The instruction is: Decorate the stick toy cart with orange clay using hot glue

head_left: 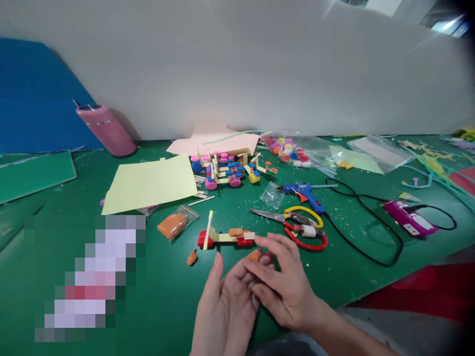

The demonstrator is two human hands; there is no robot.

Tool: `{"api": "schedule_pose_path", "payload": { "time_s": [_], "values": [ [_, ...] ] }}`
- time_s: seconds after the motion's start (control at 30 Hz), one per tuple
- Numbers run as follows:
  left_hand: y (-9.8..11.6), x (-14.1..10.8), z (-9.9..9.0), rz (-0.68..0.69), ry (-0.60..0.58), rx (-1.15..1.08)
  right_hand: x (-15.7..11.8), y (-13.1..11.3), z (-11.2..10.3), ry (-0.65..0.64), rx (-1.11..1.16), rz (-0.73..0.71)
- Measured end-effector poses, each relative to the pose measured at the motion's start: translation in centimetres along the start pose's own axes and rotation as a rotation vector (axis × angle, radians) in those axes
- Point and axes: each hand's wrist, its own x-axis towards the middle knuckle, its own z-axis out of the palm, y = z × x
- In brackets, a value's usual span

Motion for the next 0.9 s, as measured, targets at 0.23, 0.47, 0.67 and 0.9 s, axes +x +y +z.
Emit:
{"api": "schedule_pose_path", "payload": {
  "time_s": [0.23, 0.47, 0.67, 0.9],
  "values": [
    [0.2, 0.2, 0.2, -0.008, 0.069, 0.09, 0.8, 1.3, -0.8, 0.002, 0.181, 0.121],
    [0.3, 0.2, -0.2, -0.031, -0.044, 0.173, 2.0, 1.6, -1.3, -0.117, 0.209, 0.099],
    [0.3, 0.0, -0.2, -0.026, -0.012, 0.222, 2.3, 1.5, -1.3, -0.118, 0.364, 0.168],
    [-0.3, 0.5, 0.4, 0.152, 0.187, 0.397, 2.2, 1.7, -1.0, -0.075, 0.348, 0.145]
  ]
}}
